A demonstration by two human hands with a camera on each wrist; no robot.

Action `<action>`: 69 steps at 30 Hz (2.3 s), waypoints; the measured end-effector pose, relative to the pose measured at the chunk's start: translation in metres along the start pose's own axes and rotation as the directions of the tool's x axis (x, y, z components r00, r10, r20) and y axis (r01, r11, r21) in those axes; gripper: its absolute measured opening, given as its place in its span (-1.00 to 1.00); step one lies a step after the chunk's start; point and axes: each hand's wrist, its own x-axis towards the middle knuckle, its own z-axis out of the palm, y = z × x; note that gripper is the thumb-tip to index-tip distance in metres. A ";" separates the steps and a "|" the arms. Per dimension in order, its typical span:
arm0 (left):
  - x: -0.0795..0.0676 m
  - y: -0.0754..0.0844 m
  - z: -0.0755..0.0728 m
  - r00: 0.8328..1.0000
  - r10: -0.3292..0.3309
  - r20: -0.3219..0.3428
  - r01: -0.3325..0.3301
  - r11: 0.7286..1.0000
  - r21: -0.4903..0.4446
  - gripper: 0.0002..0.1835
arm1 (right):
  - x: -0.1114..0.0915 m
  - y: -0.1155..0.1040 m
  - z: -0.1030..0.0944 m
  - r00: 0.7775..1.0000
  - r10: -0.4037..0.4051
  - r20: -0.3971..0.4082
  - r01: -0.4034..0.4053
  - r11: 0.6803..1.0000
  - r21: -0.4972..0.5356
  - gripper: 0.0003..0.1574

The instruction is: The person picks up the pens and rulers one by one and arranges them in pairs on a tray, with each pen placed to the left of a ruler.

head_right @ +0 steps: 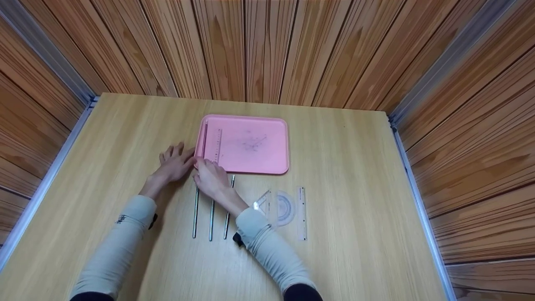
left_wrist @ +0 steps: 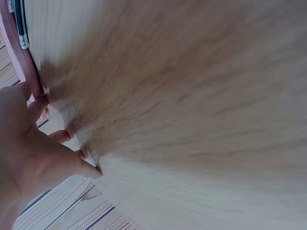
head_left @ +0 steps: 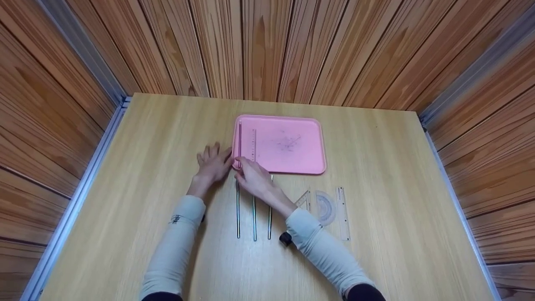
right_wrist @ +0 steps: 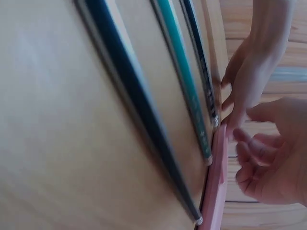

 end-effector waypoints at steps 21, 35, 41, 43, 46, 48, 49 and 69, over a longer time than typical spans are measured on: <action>0.001 0.001 0.002 1.000 -0.008 0.001 0.008 1.000 -0.001 -0.38 | -0.025 -0.026 0.024 0.996 0.057 0.070 -0.040 0.973 -0.227 -0.24; 0.001 0.001 0.002 1.000 -0.019 -0.006 0.019 1.000 0.010 -0.37 | -0.027 -0.030 0.032 0.990 0.092 0.107 -0.056 0.953 -0.299 -0.35; 0.001 0.000 0.002 1.000 -0.013 -0.005 0.013 1.000 0.001 -0.38 | -0.027 -0.030 0.031 0.986 0.105 0.126 -0.070 0.963 -0.259 -0.23; 0.001 0.000 0.002 1.000 -0.014 0.000 0.014 1.000 -0.001 -0.39 | -0.028 -0.030 0.031 0.986 0.103 0.132 -0.069 0.968 -0.239 -0.19; 0.001 0.001 0.002 1.000 -0.016 0.001 0.016 1.000 0.000 -0.38 | -0.028 -0.030 0.029 0.983 0.107 0.147 -0.076 0.977 -0.199 -0.13; 0.001 0.001 0.001 1.000 -0.015 0.001 0.015 1.000 -0.002 -0.38 | -0.029 -0.029 0.028 0.981 0.111 0.161 -0.082 0.981 -0.174 -0.09; 0.001 0.001 0.001 1.000 -0.013 -0.001 0.013 1.000 -0.004 -0.38 | -0.029 -0.029 0.028 0.979 0.114 0.167 -0.088 0.984 -0.156 -0.08; 0.002 0.002 0.001 1.000 -0.010 -0.008 0.010 1.000 0.003 -0.37 | -0.031 -0.023 0.016 0.982 0.080 0.171 -0.096 0.992 0.086 -0.04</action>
